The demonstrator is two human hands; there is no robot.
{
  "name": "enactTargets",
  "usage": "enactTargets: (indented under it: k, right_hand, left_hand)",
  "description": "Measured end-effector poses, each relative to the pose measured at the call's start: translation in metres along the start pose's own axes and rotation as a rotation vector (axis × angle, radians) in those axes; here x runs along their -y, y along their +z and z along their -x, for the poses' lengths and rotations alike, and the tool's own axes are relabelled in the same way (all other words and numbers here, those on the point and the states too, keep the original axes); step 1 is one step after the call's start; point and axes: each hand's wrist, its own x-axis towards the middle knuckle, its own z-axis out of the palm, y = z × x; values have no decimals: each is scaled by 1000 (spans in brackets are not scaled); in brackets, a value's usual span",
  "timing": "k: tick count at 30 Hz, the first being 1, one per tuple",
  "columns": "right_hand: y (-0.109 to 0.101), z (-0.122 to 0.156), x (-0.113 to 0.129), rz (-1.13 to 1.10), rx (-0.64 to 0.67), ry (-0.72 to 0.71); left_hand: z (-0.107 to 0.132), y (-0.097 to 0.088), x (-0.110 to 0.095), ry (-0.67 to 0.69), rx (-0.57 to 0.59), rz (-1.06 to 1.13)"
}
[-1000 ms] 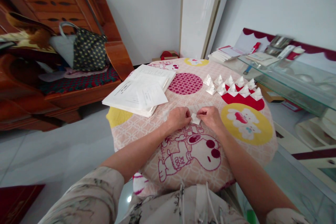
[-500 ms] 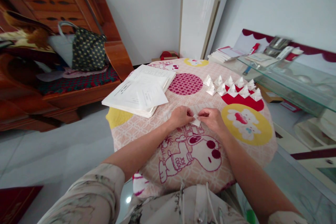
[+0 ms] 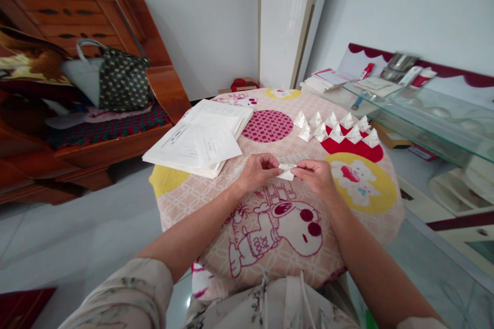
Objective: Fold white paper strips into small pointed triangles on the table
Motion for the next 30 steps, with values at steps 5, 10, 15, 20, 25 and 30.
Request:
enactTargets:
  k: [5,10,15,20,25,30]
  right_hand:
    - [0,0,-4,-59,-12,-121]
    - [-1,1,-9,-82,-12,-175]
    - [-1,3,-6,-80,8,-170]
    - [-1,4,-5,-103,26,-153]
    - [0,3,-9,-211,52,-69]
    - [3,4,-7,-330,81,27]
  left_hand:
    - [2,0,-3,2,14,5]
    - [2,-2,-5,-22,51,50]
    - [1,-2,-4,-34,57,63]
    - [1,-2,-2,-47,54,66]
    - [2,-2,-4,-66,71,104]
    - [3,-1,-7,-120,60,172]
